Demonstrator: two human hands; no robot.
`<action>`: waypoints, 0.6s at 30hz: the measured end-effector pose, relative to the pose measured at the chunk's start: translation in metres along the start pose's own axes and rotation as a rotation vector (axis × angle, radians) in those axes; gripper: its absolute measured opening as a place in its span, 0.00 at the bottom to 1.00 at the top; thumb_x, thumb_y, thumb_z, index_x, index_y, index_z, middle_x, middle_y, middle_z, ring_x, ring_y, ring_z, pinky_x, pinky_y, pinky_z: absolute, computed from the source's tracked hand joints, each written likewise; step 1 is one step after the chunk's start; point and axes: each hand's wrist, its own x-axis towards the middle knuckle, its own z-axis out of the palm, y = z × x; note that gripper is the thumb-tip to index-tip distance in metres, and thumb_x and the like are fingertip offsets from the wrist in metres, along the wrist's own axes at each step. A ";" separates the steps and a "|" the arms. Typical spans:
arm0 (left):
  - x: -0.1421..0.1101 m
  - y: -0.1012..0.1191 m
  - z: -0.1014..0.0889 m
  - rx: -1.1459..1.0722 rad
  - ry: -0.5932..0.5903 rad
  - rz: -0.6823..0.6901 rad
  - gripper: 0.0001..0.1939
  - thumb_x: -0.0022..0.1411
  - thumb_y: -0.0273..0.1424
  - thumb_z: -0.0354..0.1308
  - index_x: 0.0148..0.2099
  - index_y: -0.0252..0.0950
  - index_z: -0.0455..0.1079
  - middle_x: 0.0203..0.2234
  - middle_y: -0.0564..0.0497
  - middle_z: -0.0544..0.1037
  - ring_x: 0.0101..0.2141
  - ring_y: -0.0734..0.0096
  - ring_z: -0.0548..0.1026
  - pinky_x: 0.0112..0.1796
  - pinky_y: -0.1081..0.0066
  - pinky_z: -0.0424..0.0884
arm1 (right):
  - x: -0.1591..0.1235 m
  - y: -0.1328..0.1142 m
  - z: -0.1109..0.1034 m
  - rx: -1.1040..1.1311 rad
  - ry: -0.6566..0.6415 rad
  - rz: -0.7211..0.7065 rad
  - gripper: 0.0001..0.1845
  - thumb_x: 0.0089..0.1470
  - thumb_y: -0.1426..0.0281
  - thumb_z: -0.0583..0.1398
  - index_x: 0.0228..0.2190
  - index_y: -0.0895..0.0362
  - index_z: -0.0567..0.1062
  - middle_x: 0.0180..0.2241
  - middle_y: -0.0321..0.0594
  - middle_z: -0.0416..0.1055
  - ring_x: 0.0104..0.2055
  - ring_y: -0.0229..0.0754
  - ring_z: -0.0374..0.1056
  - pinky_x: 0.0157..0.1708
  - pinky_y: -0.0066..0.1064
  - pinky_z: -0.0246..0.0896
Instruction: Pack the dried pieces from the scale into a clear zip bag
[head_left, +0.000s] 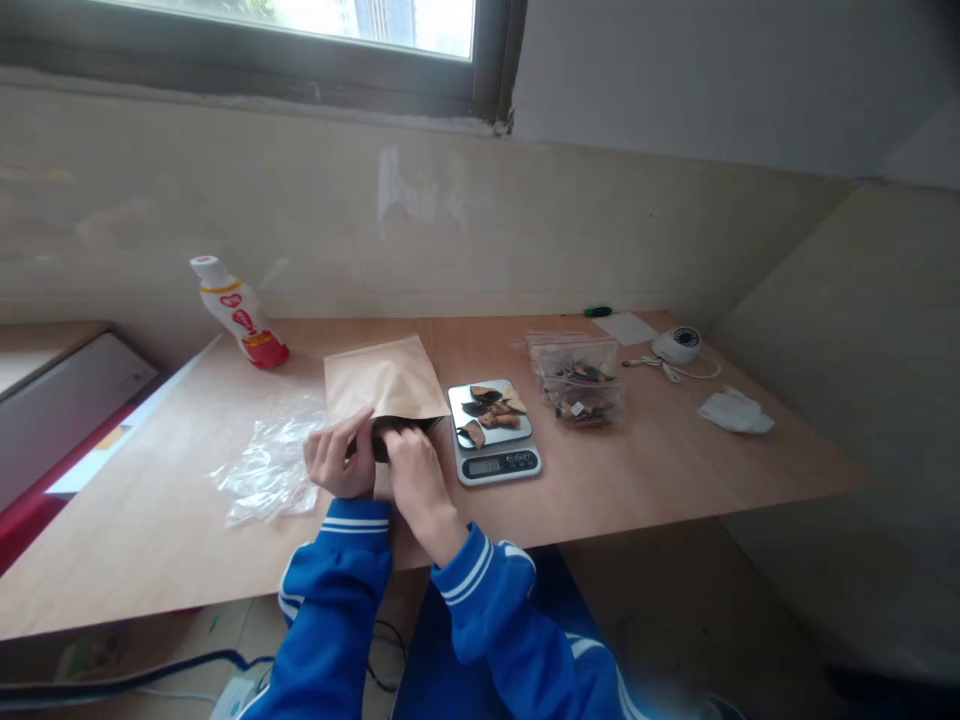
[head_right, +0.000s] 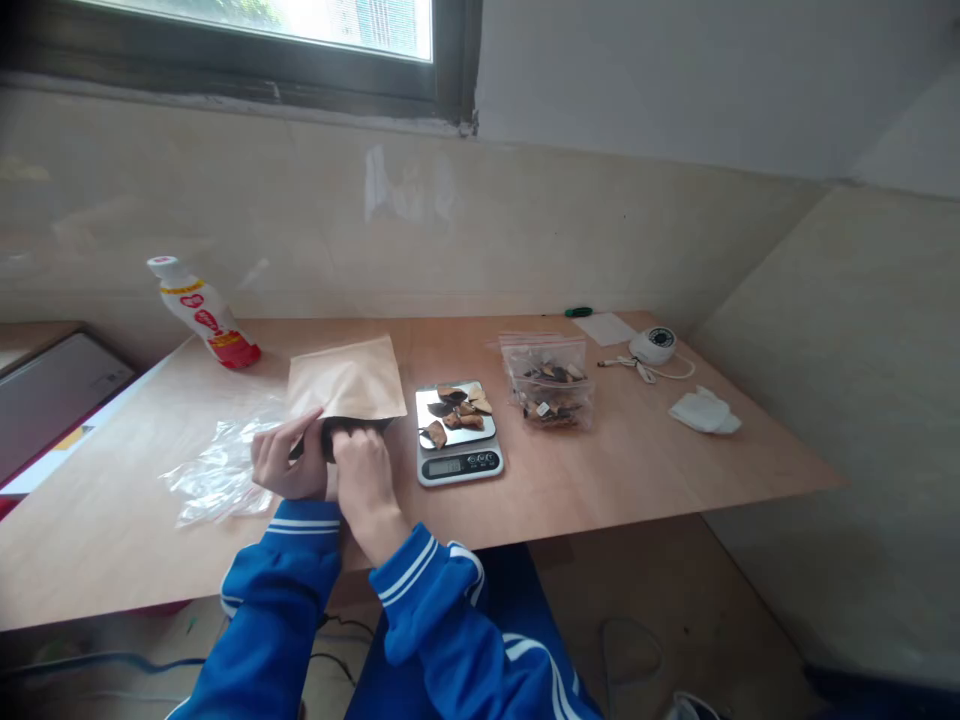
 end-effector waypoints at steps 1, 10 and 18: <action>0.001 0.000 0.000 0.007 -0.003 -0.007 0.07 0.57 0.26 0.62 0.38 0.40 0.78 0.29 0.51 0.81 0.27 0.71 0.73 0.34 0.69 0.66 | -0.003 0.001 0.001 0.018 0.008 0.009 0.18 0.62 0.80 0.48 0.47 0.61 0.72 0.42 0.48 0.75 0.46 0.47 0.69 0.46 0.35 0.67; 0.004 0.003 -0.002 0.002 -0.049 -0.082 0.05 0.59 0.30 0.60 0.35 0.38 0.77 0.27 0.50 0.80 0.27 0.70 0.72 0.33 0.68 0.67 | -0.021 0.020 0.003 0.130 0.207 -0.072 0.22 0.62 0.79 0.46 0.55 0.58 0.66 0.40 0.44 0.74 0.46 0.45 0.68 0.47 0.37 0.68; 0.003 0.002 -0.002 0.031 -0.069 -0.119 0.06 0.59 0.32 0.59 0.34 0.38 0.77 0.27 0.49 0.80 0.28 0.70 0.73 0.35 0.68 0.68 | -0.026 0.032 -0.014 0.285 0.258 -0.208 0.23 0.61 0.82 0.47 0.55 0.61 0.68 0.48 0.45 0.74 0.51 0.43 0.68 0.53 0.37 0.65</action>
